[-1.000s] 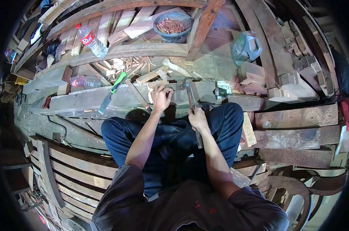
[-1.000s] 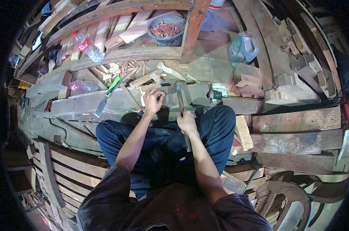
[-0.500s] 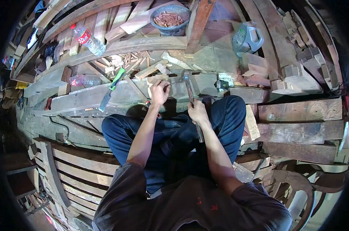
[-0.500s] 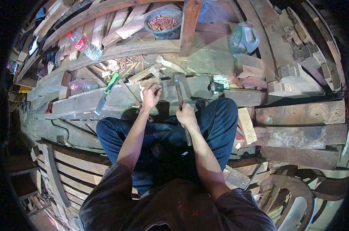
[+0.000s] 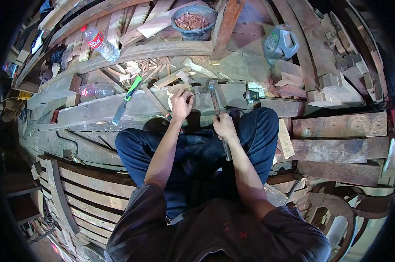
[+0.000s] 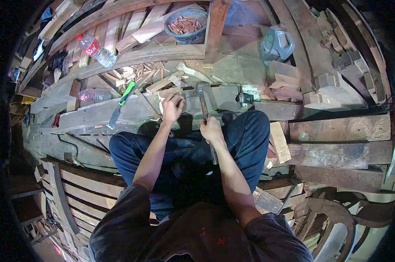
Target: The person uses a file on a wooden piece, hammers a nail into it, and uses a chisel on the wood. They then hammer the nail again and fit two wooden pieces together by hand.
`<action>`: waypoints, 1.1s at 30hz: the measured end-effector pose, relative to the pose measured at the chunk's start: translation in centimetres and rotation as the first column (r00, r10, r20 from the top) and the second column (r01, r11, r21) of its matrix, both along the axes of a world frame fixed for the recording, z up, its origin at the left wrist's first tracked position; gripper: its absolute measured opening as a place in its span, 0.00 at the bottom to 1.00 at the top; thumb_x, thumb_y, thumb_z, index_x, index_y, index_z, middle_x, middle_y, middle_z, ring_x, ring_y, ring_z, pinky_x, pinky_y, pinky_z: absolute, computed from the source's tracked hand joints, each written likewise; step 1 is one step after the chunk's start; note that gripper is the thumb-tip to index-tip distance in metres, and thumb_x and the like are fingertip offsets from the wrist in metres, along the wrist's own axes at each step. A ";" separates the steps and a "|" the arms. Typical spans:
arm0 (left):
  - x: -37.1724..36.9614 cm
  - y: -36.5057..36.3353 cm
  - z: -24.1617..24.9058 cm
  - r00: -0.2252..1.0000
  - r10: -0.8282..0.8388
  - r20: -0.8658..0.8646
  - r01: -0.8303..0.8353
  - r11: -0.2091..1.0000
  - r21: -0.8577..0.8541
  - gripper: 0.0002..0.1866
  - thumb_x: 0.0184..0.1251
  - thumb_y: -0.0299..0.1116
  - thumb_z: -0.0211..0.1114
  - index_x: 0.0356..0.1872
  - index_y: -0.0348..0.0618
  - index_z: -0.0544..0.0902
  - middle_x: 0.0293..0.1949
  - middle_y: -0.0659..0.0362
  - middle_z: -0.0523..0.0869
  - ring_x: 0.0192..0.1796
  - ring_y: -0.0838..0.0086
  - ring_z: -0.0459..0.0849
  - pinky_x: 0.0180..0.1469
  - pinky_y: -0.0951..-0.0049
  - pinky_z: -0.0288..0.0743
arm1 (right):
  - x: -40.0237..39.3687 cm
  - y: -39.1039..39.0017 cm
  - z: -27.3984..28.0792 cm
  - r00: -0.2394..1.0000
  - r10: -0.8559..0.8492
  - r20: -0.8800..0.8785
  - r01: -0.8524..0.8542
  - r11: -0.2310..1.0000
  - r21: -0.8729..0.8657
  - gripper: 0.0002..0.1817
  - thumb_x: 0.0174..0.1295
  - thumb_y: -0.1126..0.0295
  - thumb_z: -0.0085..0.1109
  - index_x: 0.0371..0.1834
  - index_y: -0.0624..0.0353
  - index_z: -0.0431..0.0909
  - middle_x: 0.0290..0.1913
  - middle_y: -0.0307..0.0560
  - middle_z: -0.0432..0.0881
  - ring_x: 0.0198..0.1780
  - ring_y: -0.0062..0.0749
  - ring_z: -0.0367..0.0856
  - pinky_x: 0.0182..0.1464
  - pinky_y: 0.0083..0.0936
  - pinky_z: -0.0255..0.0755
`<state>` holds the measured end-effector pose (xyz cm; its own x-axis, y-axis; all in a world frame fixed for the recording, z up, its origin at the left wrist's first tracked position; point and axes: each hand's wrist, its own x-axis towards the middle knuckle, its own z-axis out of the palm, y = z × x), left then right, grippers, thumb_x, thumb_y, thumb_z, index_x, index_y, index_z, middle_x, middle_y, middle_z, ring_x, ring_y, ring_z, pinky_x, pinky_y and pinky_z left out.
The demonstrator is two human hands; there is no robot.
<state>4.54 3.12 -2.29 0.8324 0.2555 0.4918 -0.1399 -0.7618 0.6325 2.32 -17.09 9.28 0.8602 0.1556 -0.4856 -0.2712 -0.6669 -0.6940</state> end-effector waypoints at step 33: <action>-0.1 -0.2 0.4 0.999 0.042 -0.011 -0.043 0.997 -0.069 0.04 0.52 0.26 0.71 0.29 0.41 0.86 0.31 0.52 0.85 0.37 0.54 0.84 0.42 0.58 0.77 | -1.5 1.2 -0.3 0.936 0.179 0.304 -0.120 0.972 -0.204 0.21 0.75 0.57 0.47 0.43 0.71 0.72 0.29 0.79 0.80 0.38 0.74 0.81 0.39 0.62 0.74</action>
<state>4.40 2.93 -1.85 0.8244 0.3243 0.4640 -0.1020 -0.7211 0.6853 0.83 -15.86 8.94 0.9475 0.2301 -0.2220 0.0565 -0.8039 -0.5920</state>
